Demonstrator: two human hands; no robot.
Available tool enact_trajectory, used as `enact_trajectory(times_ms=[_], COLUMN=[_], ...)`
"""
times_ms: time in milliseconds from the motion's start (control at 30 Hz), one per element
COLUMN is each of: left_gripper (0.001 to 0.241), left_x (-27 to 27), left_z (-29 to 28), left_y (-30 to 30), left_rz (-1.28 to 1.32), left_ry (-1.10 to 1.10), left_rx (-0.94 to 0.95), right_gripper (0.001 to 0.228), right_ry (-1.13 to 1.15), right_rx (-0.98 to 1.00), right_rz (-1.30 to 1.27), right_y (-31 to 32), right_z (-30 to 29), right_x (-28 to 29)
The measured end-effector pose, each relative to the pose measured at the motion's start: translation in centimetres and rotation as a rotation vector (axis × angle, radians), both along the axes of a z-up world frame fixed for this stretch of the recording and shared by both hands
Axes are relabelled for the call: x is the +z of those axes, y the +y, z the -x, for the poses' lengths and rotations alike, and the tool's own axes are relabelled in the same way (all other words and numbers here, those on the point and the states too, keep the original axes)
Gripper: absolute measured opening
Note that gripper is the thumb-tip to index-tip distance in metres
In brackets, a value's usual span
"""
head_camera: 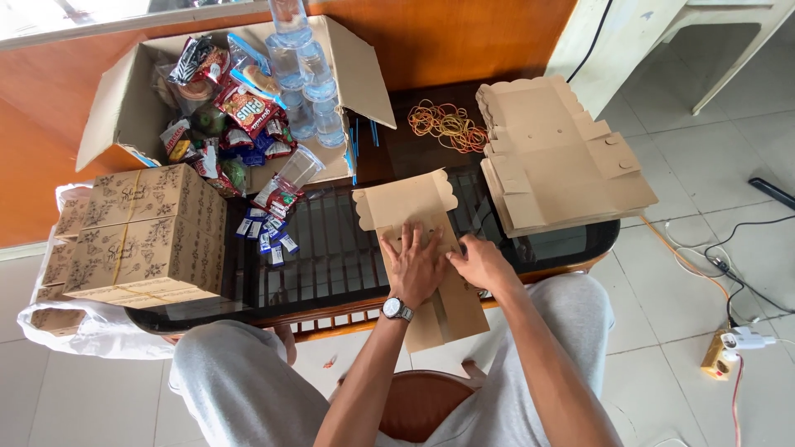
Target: Folding a cardboard box and filling it with snack packets and a small bottle.
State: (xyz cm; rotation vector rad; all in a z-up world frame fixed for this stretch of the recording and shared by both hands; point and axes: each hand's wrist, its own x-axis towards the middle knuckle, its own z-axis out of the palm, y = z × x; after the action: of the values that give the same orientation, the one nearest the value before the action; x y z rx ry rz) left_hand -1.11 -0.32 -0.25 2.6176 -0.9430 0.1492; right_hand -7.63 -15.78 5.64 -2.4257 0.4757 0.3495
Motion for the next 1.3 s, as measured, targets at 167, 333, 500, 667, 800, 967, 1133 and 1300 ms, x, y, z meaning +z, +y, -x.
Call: enact_trajectory(times_ms=[167,333,500,667,800,967,1133,1300], left_gripper=[0.047,0.05,0.063,0.044,0.044,0.043,0.049,0.05], left_x=[2.1,4.7,8.4,6.7,4.5,3.9,4.6,5.1], left_z=[0.9,2.3,1.0,-5.2,-8.2,-7.2,-5.3,-3.7], left_y=[0.5,1.2,2.6,6.2,8.8,11.0,13.7,14.8], left_rz=[0.024,-0.027,0.053,0.098,0.04,-0.231,-0.329,-0.401], left_ry=[0.159,0.265,0.124,-0.312,-0.146,-0.052,-0.022,0.097], left_rx=[0.002,-0.019,-0.024,0.056,-0.091,-0.091,-0.011,0.134], right_gripper=[0.05,0.044,0.033,0.032,0.035,0.041,0.066,0.033], right_ry=[0.022,0.033,-0.025,-0.053,-0.064,0.005,0.208,0.267], right_rx=[-0.027,-0.042,0.044,0.16,0.174,0.069,0.092,0.128], right_rz=[0.049,0.034,0.102,0.047,0.017,0.169,0.094,-0.168], right_y=[0.3,0.3,-1.4,-0.1,-0.1,-0.3,0.3,-1.2], right_z=[-0.1,0.1,0.6,2.3,2.5,3.8,6.7,7.3], right_x=[-0.1,0.4,-2.3,1.7,0.8,1.2,3.4,2.1])
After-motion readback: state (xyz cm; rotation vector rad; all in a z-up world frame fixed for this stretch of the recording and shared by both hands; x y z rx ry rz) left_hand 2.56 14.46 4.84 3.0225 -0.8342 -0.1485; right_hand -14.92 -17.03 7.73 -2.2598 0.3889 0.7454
